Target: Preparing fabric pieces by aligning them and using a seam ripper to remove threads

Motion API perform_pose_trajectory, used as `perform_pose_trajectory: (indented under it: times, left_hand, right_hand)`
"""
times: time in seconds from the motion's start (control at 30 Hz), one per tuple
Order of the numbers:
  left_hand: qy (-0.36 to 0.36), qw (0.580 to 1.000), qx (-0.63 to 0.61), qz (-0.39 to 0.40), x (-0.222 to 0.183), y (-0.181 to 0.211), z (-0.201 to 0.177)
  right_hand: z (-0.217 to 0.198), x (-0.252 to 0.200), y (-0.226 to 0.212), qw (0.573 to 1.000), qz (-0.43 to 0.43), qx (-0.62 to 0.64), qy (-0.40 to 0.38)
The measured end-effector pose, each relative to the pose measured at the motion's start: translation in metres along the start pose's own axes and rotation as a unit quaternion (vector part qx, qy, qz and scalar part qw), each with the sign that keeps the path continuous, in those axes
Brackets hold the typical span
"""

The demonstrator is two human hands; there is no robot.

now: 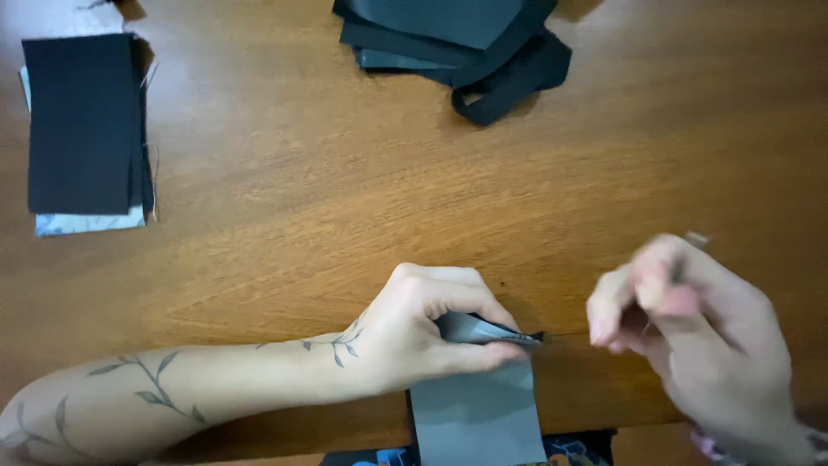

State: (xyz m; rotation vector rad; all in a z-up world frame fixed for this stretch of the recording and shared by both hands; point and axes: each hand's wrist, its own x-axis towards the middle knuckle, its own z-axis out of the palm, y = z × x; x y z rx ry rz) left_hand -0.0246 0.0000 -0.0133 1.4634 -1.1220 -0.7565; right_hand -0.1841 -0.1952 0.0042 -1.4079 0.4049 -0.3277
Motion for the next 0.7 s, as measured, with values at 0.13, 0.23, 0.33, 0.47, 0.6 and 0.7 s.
perform_pose_trajectory:
  times: [0.13,0.23,0.33,0.47,0.6,0.7]
  left_hand:
    - [0.007,1.000,-0.001,-0.009,0.003,0.001,0.001]
    - [0.018,0.997,0.014,-0.077,0.010,0.005,-0.006]
    - [0.049,0.991,0.007,-0.122,0.019,-0.002,-0.013]
    - [0.064,0.979,0.038,-0.189,0.030,0.000,-0.031]
    - [0.020,0.986,0.104,-0.126,0.027,-0.008,-0.034]
    - [0.011,0.990,0.136,-0.037,0.021,-0.015,-0.030]
  right_hand:
    - [-0.014,0.033,-0.026,0.958,0.094,-0.189,-0.196]
    - [-0.010,0.058,-0.055,0.882,0.049,-0.438,-0.169]
    - [0.005,0.077,-0.061,0.868,-0.050,-0.472,-0.149]
    - [0.009,0.094,-0.051,0.849,-0.102,-0.500,-0.134]
    - [0.009,0.099,-0.050,0.893,0.020,-0.426,-0.142]
    - [0.005,0.109,-0.037,0.908,0.025,-0.389,-0.154]
